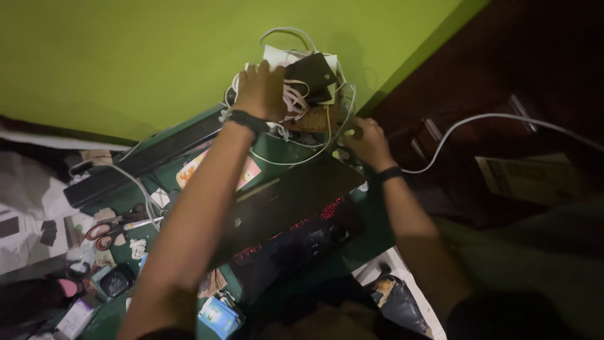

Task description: Organizing and sorting various small items on a cluttered desk, including cards and currency.

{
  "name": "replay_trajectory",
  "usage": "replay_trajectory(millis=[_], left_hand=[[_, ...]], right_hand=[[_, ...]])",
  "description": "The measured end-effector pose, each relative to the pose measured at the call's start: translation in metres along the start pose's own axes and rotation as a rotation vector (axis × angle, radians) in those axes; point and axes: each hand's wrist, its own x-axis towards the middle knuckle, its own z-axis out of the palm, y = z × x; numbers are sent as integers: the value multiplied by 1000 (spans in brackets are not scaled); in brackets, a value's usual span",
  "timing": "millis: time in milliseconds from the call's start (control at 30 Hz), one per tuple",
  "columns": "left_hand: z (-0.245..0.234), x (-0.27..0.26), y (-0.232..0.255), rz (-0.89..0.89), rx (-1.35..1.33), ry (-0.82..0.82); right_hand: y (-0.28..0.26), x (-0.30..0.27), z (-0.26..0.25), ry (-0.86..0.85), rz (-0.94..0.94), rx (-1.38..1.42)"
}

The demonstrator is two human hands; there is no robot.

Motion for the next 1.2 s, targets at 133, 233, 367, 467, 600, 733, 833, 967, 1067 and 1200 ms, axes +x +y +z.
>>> replay_trajectory(millis=[133, 233, 367, 467, 600, 733, 833, 967, 1067, 1200], left_hand=[[-73, -60, -14, 43, -270, -35], [-137, -136, -16, -97, -537, -4], [-155, -258, -43, -134, -706, 372], [-141, -355, -46, -375, -1052, 610], [-84, -470, -45, -597, -1057, 855], [-35, -525, -36, -859, -1154, 862], [9, -542, -32, -967, -1170, 832], [48, -547, -12, -986, -1082, 719], [61, -556, 16, -1008, -1147, 662], [75, -593, 35, -1226, -1368, 568]], right_hand=[[-1, 6, 6, -77, 73, 7], [8, 8, 15, -45, 25, -9], [-4, 9, 13, -109, 56, -165], [41, 19, -17, -202, 32, -88], [-80, 19, -108, -489, 345, -219], [-255, 16, -82, -486, -334, 33], [-336, 12, 1, -857, -637, 134], [-346, 5, 162, -1105, -1003, -407], [-297, 6, 272, -903, -1372, -552], [-301, -6, 319, -845, -1662, -422]])
